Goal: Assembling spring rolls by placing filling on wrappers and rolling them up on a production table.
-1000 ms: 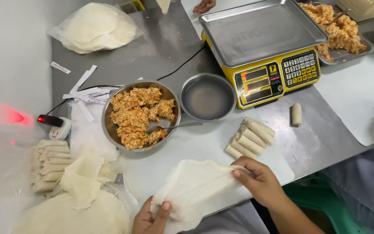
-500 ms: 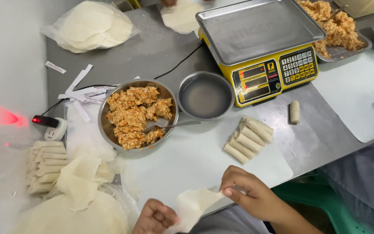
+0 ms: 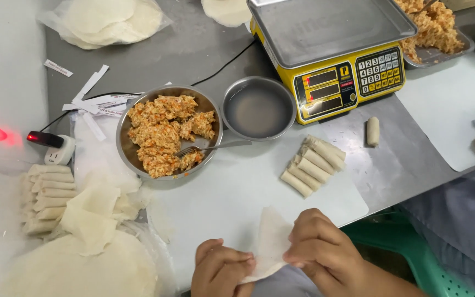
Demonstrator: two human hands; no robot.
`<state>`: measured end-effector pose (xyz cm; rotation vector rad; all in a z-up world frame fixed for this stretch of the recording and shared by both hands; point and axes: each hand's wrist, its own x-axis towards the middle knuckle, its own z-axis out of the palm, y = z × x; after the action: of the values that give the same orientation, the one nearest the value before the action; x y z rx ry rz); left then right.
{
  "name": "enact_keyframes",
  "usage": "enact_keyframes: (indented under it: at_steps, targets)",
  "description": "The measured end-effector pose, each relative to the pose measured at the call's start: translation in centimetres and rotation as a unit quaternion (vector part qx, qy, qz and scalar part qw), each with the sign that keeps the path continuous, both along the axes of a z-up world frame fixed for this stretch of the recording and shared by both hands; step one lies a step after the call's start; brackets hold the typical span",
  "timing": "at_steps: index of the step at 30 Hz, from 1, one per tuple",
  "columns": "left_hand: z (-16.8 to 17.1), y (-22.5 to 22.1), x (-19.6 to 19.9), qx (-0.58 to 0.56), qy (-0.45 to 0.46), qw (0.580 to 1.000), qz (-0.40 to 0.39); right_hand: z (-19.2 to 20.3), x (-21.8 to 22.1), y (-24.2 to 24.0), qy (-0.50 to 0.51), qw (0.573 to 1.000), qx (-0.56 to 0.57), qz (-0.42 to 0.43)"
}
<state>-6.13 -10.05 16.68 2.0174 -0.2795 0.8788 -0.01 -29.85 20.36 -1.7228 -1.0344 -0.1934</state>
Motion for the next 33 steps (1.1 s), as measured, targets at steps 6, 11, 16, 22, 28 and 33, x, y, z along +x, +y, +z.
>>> enact_keyframes:
  at_steps: [6,11,16,22,28,33]
  targets:
    - [-1.0,0.3,-0.8,0.074,-0.065,0.989,0.113,-0.1,-0.9,0.3,-0.047,0.996,0.062,-0.039]
    - [-1.8,0.6,0.1,0.152,-0.172,0.957,0.177,1.0,-0.4,0.9,-0.069,0.993,-0.096,-0.005]
    - [1.1,0.4,1.1,0.235,-0.199,0.938,0.161,2.2,0.0,0.8,0.04,0.991,-0.1,0.077]
    - [0.5,0.9,1.6,0.249,-0.209,0.932,0.159,2.2,0.3,0.2,0.191,0.962,-0.103,0.164]
    - [0.2,1.9,1.7,0.287,-0.221,0.916,0.174,0.7,0.3,1.2,0.109,0.982,-0.117,0.105]
    - [0.7,2.8,1.7,0.337,-0.224,0.896,0.184,0.2,0.2,1.3,0.165,0.975,-0.124,0.083]
